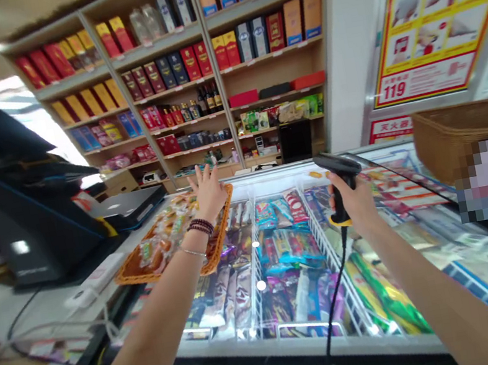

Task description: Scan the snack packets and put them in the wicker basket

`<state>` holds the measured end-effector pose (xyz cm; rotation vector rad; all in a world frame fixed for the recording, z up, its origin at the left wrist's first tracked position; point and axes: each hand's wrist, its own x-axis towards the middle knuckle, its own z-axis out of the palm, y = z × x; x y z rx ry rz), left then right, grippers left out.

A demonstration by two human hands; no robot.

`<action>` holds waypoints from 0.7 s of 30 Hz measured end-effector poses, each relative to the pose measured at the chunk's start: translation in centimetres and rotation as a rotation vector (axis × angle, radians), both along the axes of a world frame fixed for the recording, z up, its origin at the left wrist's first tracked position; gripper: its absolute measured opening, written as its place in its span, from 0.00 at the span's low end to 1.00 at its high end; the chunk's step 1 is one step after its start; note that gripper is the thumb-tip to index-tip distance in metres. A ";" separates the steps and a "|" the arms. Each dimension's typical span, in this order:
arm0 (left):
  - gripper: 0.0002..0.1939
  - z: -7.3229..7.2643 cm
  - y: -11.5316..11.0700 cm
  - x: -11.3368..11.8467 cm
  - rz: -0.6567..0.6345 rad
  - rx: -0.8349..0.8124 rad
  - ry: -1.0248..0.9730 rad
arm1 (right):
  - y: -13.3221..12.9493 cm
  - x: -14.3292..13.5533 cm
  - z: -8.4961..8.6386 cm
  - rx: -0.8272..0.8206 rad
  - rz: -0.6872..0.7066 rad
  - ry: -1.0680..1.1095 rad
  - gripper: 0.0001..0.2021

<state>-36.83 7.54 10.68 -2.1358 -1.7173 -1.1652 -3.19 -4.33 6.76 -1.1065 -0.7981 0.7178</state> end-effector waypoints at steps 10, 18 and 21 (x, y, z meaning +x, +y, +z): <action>0.12 -12.9 -1.3 25.6 -0.746 -0.385 -0.358 | -2.6 6.7 -5.3 -0.078 -0.226 0.121 0.34; 0.11 -15.2 -0.5 26.5 -0.659 -0.529 -0.508 | -2.5 5.7 -5.5 -0.117 -0.152 0.087 0.30; 0.14 -15.7 0.3 24.4 -0.631 -0.503 -0.886 | -2.7 4.3 -5.6 -0.156 -0.088 0.049 0.29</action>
